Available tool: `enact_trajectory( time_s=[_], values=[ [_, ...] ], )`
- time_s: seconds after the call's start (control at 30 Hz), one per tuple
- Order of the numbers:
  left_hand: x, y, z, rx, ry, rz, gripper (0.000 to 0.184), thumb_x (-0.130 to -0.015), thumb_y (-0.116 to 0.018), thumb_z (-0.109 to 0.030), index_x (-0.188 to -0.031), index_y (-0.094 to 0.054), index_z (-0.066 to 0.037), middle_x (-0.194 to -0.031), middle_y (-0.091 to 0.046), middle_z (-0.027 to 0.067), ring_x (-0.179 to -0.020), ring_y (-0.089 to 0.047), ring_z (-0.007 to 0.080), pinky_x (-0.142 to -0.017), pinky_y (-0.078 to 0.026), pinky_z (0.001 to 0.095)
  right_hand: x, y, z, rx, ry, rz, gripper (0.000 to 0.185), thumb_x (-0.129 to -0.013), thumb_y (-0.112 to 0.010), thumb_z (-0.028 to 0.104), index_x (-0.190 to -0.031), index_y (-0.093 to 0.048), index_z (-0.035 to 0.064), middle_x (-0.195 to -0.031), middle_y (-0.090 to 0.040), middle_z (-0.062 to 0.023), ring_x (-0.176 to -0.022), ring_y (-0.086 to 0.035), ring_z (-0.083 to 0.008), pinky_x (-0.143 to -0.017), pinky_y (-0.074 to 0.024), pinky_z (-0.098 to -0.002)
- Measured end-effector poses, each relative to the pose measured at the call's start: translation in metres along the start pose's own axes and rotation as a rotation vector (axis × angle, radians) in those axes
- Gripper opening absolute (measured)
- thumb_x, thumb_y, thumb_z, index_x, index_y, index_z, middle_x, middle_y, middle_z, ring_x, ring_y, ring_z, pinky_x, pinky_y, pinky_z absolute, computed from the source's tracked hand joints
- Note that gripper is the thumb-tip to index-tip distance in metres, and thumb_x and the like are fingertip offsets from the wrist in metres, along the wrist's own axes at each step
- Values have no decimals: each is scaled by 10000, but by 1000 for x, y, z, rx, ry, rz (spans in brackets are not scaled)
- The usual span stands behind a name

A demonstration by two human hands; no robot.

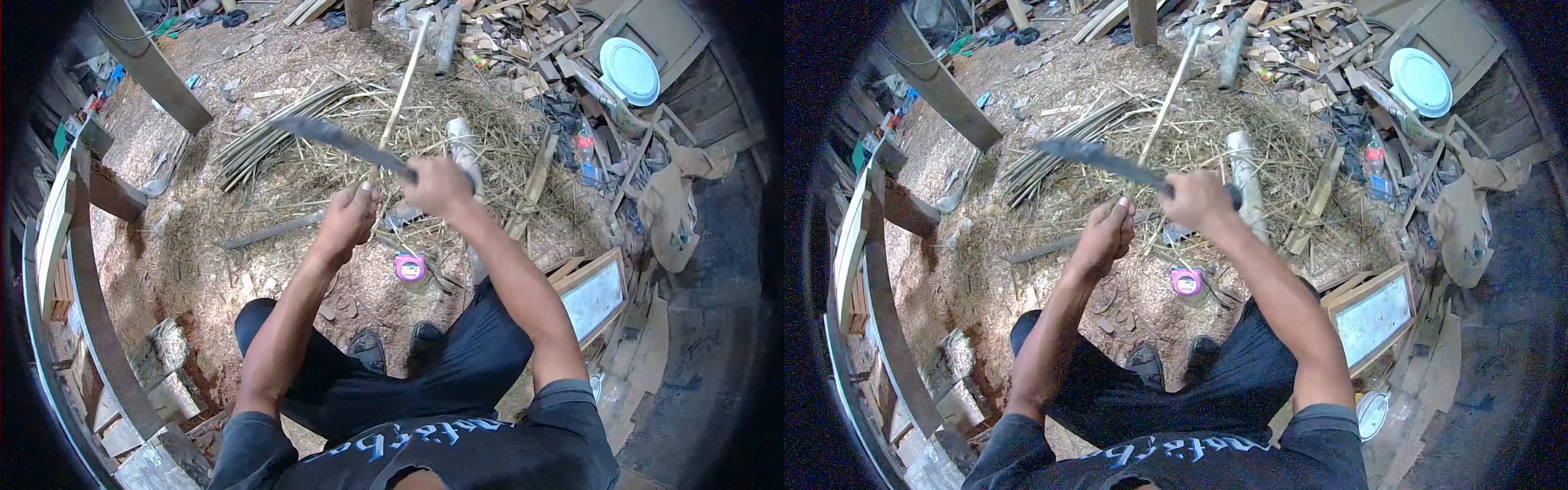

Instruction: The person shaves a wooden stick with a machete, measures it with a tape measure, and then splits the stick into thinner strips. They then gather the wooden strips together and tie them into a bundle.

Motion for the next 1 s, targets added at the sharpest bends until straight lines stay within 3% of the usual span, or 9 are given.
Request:
enact_trajectory(
  time_s=[0.2, 0.3, 0.4, 0.47, 0.6, 0.63, 0.73, 0.87, 1.0],
  values=[
    [10, 5, 2, -90, -14, -5, 232, -1044, -462, -318, -906, -509, -138, -639, -406, -77, -443, -311, 35, -372, -222, 215, -9, 29, -8, -1, 14, -193, 172, -842, -599, 265, -779, -690, 134, -573, -635, -82, -511, -630, -209, -543, -535, -411],
    [0, 3, 5, -70, -28, -2, 244, -1043, -465, -325, -899, -503, -132, -635, -409, -76, -439, -322, 40, -373, -232, 210, 0, 12, -7, -57, -154, 18, 185, -848, -609, 271, -764, -677, 121, -575, -636, -85, -517, -637, -216, -532, -525, -410],
    [8, -3, -4, -81, -26, -31, 252, -1042, -465, -333, -892, -497, -133, -633, -402, -74, -439, -315, 43, -375, -228, 215, 1, 2, 2, 38, 296, -142, 196, -868, -586, 260, -786, -686, 112, -568, -632, -89, -515, -640, -221, -525, -523, -412],
    [12, -3, 0, -53, 6, -1, 251, -1041, -463, -334, -888, -494, -137, -633, -390, -75, -438, -303, 45, -376, -216, 221, -14, 18, -46, -253, -346, -37, 186, -819, -599, 249, -777, -678, 85, -580, -631, -116, -500, -623, -258, -510, -486, -396],
    [4, -8, 6, 0, 23, 50, 250, -1041, -466, -339, -888, -495, -143, -640, -378, -77, -450, -302, 43, -382, -206, 221, -8, 11, -25, -121, -130, -33, 228, -827, -608, 266, -774, -691, 61, -616, -651, -151, -540, -648, -306, -569, -521, -427],
    [4, -6, 4, 4, 43, 44, 250, -1041, -467, -339, -888, -496, -143, -640, -374, -76, -452, -303, 43, -381, -207, 224, -1, 18, -8, 17, 196, -275, 247, -839, -605, 278, -797, -709, 58, -616, -651, -166, -564, -659, -299, -591, -524, -433],
    [14, -9, -2, -31, 52, 25, 245, -1042, -467, -335, -897, -501, -141, -636, -368, -76, -448, -300, 44, -374, -205, 230, -15, 36, -50, -210, -360, -124, 286, -844, -594, 316, -884, -727, 66, -643, -660, -166, -656, -686, -332, -655, -547, -447],
    [11, -17, 5, -15, 65, 75, 234, -1045, -461, -322, -909, -505, -137, -626, -373, -69, -451, -297, 50, -380, -210, 230, -27, 32, -76, -107, -216, -268, 293, -828, -595, 293, -809, -727, 32, -651, -675, -149, -611, -656, -304, -637, -524, -433],
    [9, -17, 12, -71, 58, 120, 238, -1042, -457, -319, -905, -507, -131, -609, -368, -65, -436, -291, 58, -370, -209, 240, -37, 20, -74, -688, -150, -288, 330, -843, -609, 322, -733, -679, 19, -605, -637, -102, -574, -616, -206, -581, -486, -413]
  ],
)
Point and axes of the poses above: each hand's wrist, its own x-axis away from the middle knuckle, its own y-axis out of the back of the hand, z = x × y, the point moved 5 cm from there along -x, towards the middle knuckle
